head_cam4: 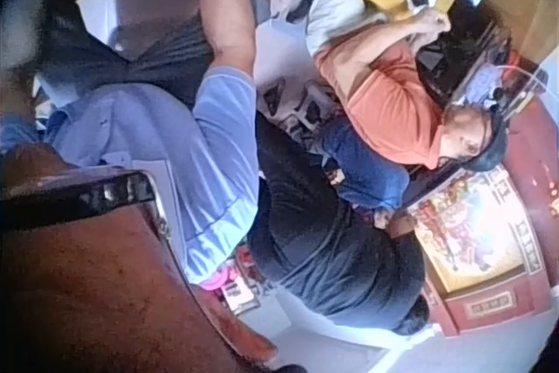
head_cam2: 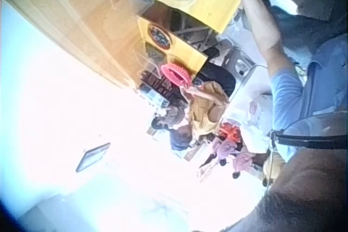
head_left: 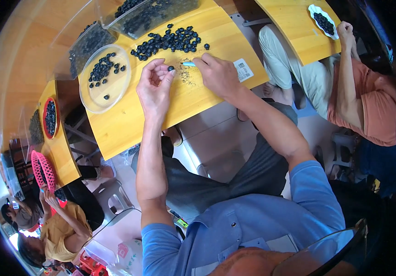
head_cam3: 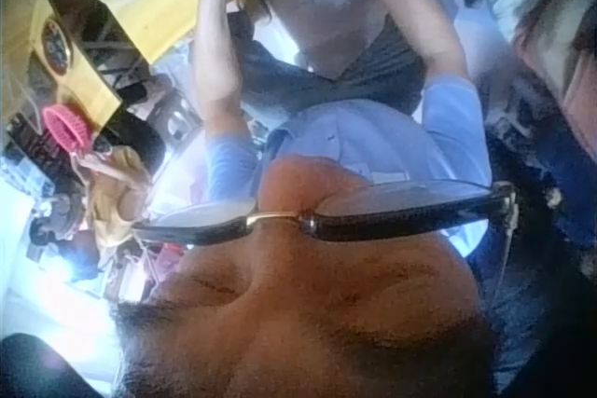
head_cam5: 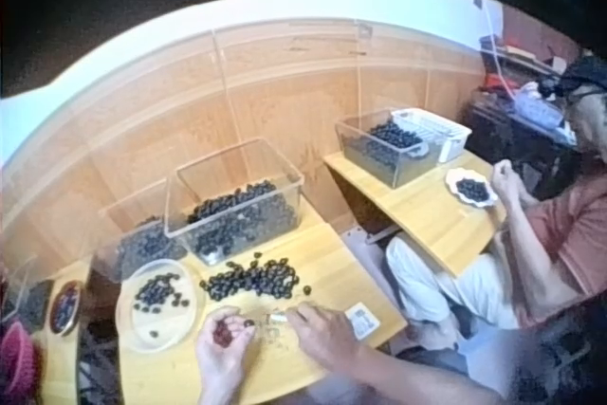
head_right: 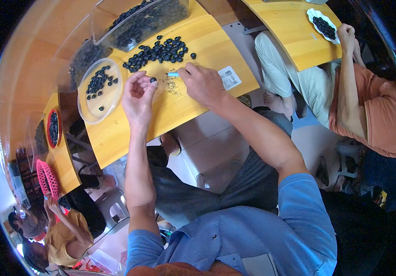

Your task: The person sorts and inspects small black round components on a table using tweezers, moving them from a plastic container into a small tray.

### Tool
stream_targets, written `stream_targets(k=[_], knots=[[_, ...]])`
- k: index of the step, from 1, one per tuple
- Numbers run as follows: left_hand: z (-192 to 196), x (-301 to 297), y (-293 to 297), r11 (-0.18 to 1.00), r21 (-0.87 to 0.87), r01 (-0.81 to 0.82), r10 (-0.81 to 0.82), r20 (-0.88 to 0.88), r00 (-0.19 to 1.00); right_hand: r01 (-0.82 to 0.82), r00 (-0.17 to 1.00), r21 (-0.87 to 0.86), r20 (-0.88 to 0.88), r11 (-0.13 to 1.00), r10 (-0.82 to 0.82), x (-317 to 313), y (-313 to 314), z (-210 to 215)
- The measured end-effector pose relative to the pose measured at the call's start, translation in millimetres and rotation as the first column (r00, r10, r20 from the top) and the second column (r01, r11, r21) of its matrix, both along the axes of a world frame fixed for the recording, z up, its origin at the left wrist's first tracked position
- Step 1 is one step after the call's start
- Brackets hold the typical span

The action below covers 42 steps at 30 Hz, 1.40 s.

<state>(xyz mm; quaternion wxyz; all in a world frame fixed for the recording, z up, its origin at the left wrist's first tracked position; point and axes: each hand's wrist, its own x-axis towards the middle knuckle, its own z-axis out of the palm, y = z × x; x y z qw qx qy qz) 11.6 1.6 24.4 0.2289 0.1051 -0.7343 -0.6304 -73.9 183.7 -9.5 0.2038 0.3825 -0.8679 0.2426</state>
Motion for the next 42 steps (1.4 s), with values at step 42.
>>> stream_targets(k=[42], knots=[[-21,-43,4,0.944,-0.327,-0.032,0.039,0.017,0.999,0.069,0.986,-0.283,0.164,0.957,-0.022,-14,12,7]])
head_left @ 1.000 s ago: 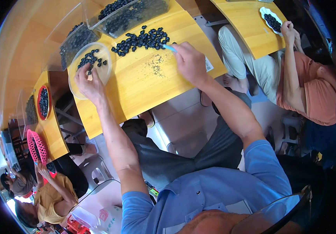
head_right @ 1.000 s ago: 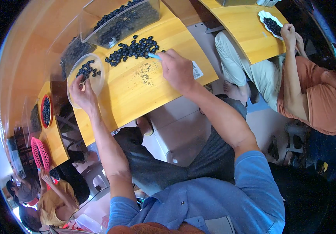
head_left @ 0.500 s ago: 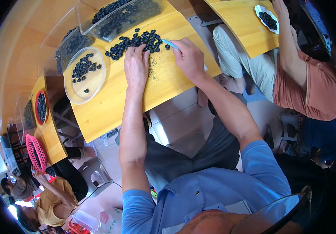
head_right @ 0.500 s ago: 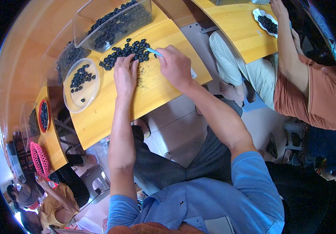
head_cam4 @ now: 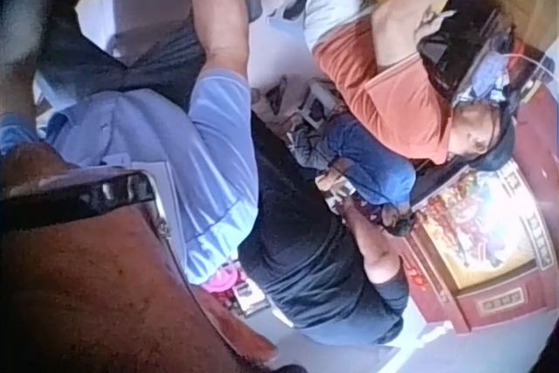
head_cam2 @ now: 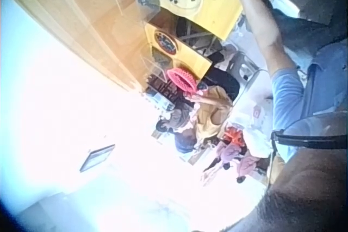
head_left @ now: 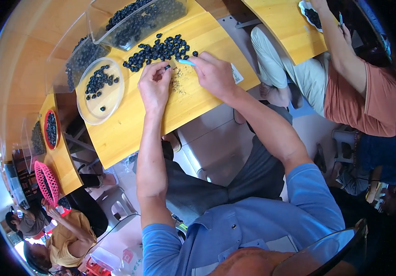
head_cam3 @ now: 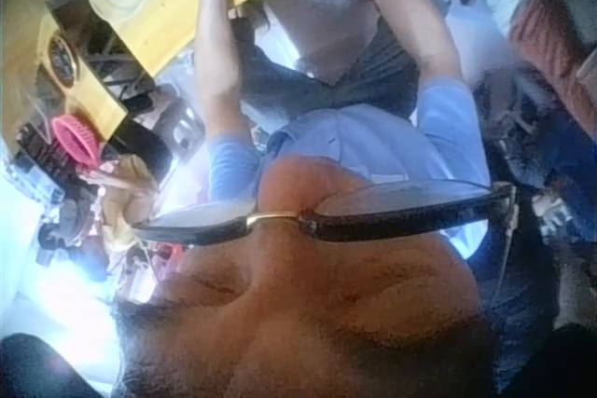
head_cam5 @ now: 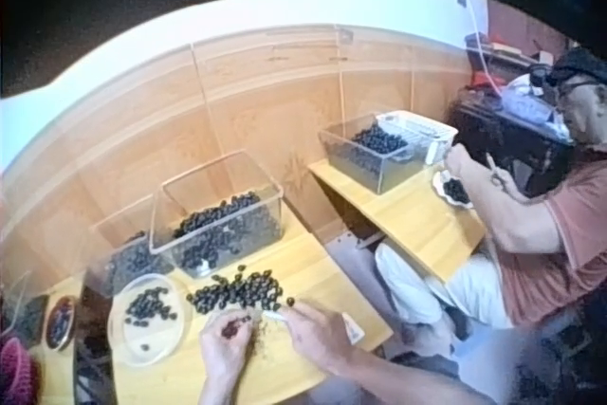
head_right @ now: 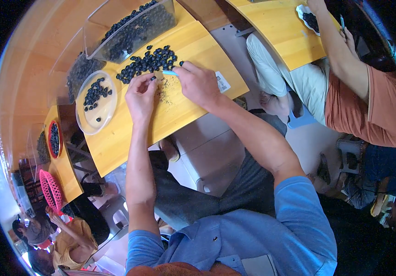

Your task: The person sorts and inspects small black round components on a table using tweezers, moving them from a plastic container into a small tray.

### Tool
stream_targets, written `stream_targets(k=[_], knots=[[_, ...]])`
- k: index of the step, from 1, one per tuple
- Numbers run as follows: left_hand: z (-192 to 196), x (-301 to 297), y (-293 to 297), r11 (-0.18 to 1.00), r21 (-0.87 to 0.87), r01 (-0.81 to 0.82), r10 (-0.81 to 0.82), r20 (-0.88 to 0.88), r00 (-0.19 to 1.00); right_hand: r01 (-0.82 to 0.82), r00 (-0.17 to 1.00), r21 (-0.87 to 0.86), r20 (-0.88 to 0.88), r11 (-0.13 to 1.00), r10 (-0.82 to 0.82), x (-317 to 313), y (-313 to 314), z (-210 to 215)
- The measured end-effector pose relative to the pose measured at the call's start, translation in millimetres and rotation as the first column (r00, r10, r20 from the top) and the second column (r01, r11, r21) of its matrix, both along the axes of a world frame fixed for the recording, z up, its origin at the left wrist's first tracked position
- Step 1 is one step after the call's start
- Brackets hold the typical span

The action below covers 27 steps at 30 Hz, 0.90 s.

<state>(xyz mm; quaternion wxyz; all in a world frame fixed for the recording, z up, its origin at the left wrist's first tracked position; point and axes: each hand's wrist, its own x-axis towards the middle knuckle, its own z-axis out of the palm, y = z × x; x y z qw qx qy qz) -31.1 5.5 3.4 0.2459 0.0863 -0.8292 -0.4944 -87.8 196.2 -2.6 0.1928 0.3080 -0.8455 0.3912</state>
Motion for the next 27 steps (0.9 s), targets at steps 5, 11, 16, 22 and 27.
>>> stream_targets(k=[5,11,16,22,27], knots=[[1,7,4,0.994,0.111,-0.001,-0.004,0.045,0.999,-0.052,0.997,0.074,-0.052,0.996,0.056,6,-4,-2],[1,11,4,0.974,0.223,0.025,-0.038,0.057,0.998,-0.069,0.988,0.085,-0.132,0.994,0.08,7,-7,-1],[6,12,7,0.975,0.223,0.021,-0.04,0.078,0.996,-0.071,0.977,0.145,-0.187,0.987,0.098,9,-6,1],[7,12,9,0.976,0.218,0.028,-0.049,0.089,0.995,-0.077,0.975,0.126,-0.197,0.989,0.101,9,-6,2],[7,14,10,0.964,0.261,0.048,-0.066,0.061,0.996,-0.078,0.977,0.143,-0.187,0.987,0.105,10,-7,2]])
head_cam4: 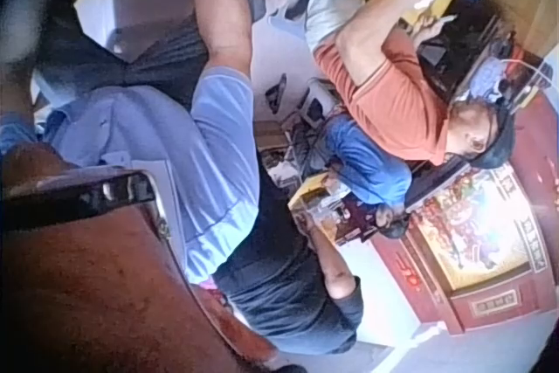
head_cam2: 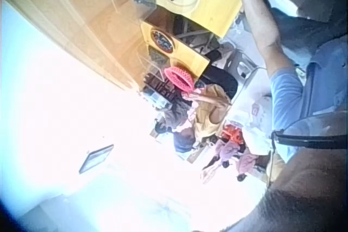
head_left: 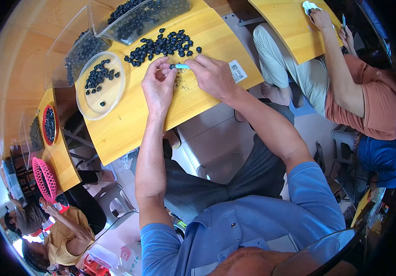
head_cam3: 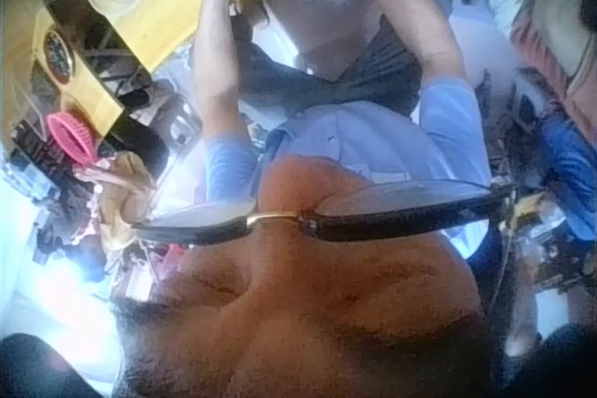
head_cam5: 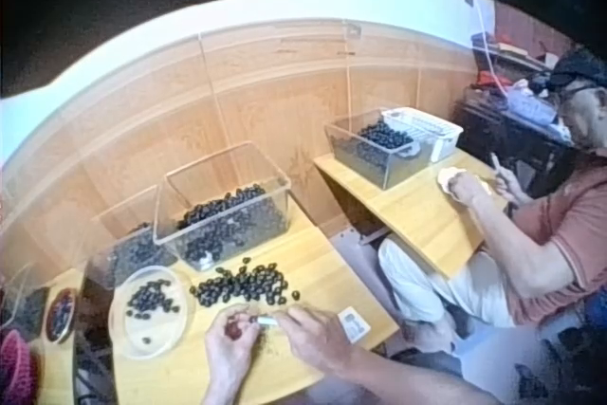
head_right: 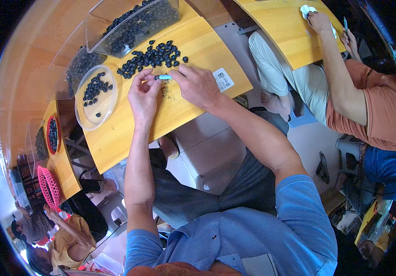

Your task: The person sorts and inspects small black round components on a table using tweezers, moving them from a plastic container into a small tray.

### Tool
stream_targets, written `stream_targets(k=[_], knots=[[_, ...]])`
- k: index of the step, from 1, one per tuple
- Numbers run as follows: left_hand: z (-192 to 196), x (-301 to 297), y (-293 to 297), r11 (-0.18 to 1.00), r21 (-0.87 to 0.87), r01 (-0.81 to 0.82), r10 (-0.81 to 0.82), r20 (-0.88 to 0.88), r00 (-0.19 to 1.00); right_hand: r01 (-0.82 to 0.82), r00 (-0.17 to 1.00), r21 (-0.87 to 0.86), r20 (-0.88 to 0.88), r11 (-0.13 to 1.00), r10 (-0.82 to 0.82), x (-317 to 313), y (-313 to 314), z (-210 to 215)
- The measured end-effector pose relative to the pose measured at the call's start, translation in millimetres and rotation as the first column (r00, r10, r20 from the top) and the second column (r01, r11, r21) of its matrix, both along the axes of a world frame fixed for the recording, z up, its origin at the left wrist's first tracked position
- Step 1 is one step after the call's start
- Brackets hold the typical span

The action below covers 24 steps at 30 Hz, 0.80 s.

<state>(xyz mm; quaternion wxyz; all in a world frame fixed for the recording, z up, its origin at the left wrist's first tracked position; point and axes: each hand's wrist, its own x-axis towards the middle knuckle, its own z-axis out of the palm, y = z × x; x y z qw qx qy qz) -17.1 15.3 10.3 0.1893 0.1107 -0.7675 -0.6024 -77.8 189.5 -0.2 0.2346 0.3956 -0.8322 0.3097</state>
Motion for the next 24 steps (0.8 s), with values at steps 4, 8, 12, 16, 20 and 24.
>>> stream_targets(k=[4,8,12,16,20,24], knots=[[4,3,2,1.0,0.001,-0.015,0.015,0.016,1.0,0.003,1.0,-0.016,-0.013,1.0,-0.003,0,-2,-3],[7,11,5,0.995,0.101,-0.003,0.009,-0.06,0.998,0.075,0.994,0.095,0.077,0.993,-0.083,-3,-2,-4],[4,18,-1,0.996,0.065,-0.053,0.058,-0.067,0.996,0.08,0.992,0.132,0.091,0.988,-0.092,-2,-3,-5],[0,18,-18,0.995,-0.062,-0.08,0.072,-0.115,0.991,0.056,0.995,0.098,0.08,0.994,-0.064,-5,-3,-9],[2,24,-43,0.98,-0.033,-0.197,0.191,-0.144,0.971,0.059,0.988,0.057,0.139,0.997,-0.067,-5,-3,-5],[8,25,-68,0.961,0.072,-0.267,0.276,-0.213,0.937,0.06,0.985,0.029,0.163,0.998,-0.064,-5,-1,-5]])
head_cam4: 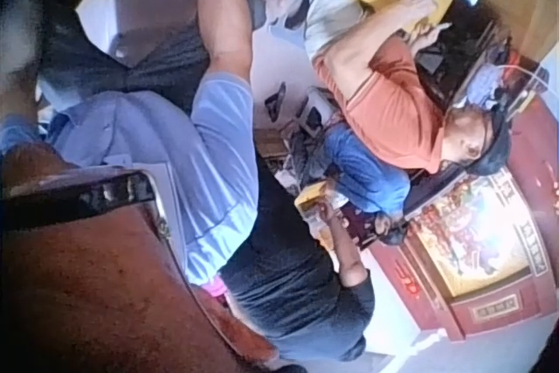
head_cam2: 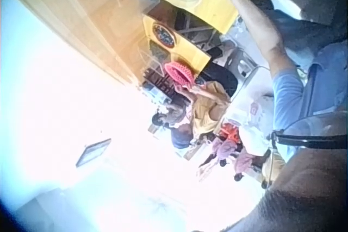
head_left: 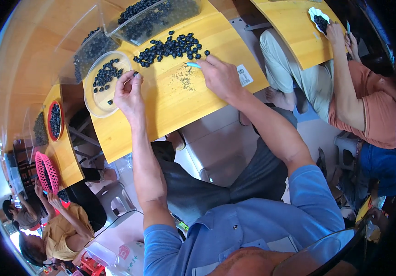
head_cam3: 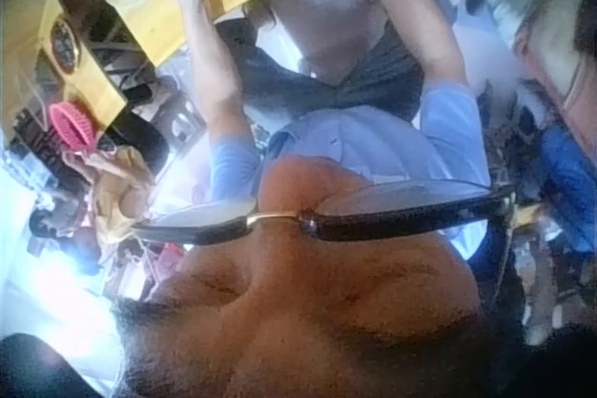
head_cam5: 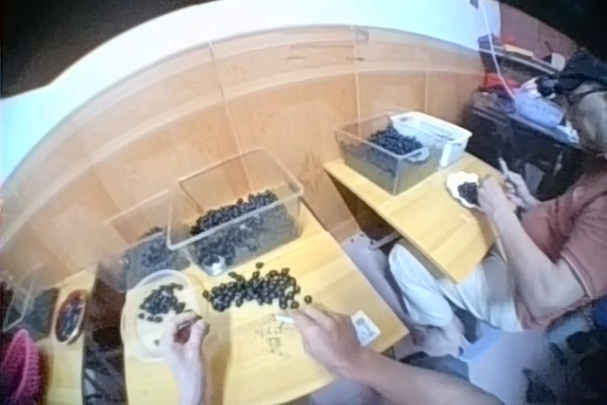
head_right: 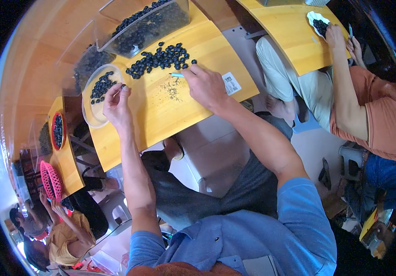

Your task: The person sorts and inspects small black round components on a table using tweezers, moving them from a plastic container into a small tray.

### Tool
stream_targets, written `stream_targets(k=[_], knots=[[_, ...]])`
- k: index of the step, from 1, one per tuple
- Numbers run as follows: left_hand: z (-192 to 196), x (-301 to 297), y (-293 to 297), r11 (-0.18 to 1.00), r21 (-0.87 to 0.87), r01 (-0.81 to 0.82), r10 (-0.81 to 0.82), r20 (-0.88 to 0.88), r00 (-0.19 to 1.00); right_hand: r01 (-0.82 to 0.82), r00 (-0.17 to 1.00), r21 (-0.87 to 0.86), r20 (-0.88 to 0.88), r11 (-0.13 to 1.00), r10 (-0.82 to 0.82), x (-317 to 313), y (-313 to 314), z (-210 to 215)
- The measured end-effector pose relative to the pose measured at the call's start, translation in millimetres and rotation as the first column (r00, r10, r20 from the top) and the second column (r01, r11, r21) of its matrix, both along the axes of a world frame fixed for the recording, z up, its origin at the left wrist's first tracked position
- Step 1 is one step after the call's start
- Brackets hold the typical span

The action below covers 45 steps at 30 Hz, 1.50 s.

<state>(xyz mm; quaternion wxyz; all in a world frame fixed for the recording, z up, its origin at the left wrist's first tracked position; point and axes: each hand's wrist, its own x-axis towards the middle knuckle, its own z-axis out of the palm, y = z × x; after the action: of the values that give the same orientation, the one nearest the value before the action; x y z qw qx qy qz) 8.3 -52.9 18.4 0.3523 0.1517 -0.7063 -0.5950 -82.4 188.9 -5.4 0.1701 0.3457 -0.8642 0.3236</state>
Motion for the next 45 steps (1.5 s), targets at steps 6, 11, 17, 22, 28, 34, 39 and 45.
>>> stream_targets(k=[6,11,17,22,28,34,39,45], knots=[[-2,-2,21,0.986,0.152,0.068,-0.089,0.135,0.987,-0.026,1.0,-0.018,-0.011,0.999,0.026,1,-2,1],[0,-6,47,0.985,0.115,0.128,-0.137,0.069,0.988,-0.025,0.999,0.003,-0.033,1.0,0.025,2,-2,3],[-12,-6,49,0.972,0.101,0.213,-0.228,0.163,0.96,-0.062,0.994,-0.037,-0.097,0.997,0.058,3,-2,2],[-9,-8,59,0.972,0.134,0.192,-0.216,0.198,0.956,-0.081,0.98,-0.041,-0.183,0.996,0.072,4,-1,4],[-21,-10,59,0.961,0.142,0.235,-0.257,0.161,0.953,-0.121,0.96,-0.051,-0.261,0.991,0.104,9,-3,10],[-14,-10,63,0.972,0.073,0.223,-0.233,0.196,0.953,-0.13,0.955,-0.034,-0.273,0.991,0.116,9,-2,7],[-7,-8,65,0.974,0.05,0.219,-0.225,0.216,0.95,-0.126,0.954,-0.019,-0.275,0.992,0.116,10,-3,8],[-8,-8,65,0.972,0.052,0.227,-0.233,0.201,0.951,-0.125,0.957,-0.008,-0.266,0.992,0.118,10,-3,7]])
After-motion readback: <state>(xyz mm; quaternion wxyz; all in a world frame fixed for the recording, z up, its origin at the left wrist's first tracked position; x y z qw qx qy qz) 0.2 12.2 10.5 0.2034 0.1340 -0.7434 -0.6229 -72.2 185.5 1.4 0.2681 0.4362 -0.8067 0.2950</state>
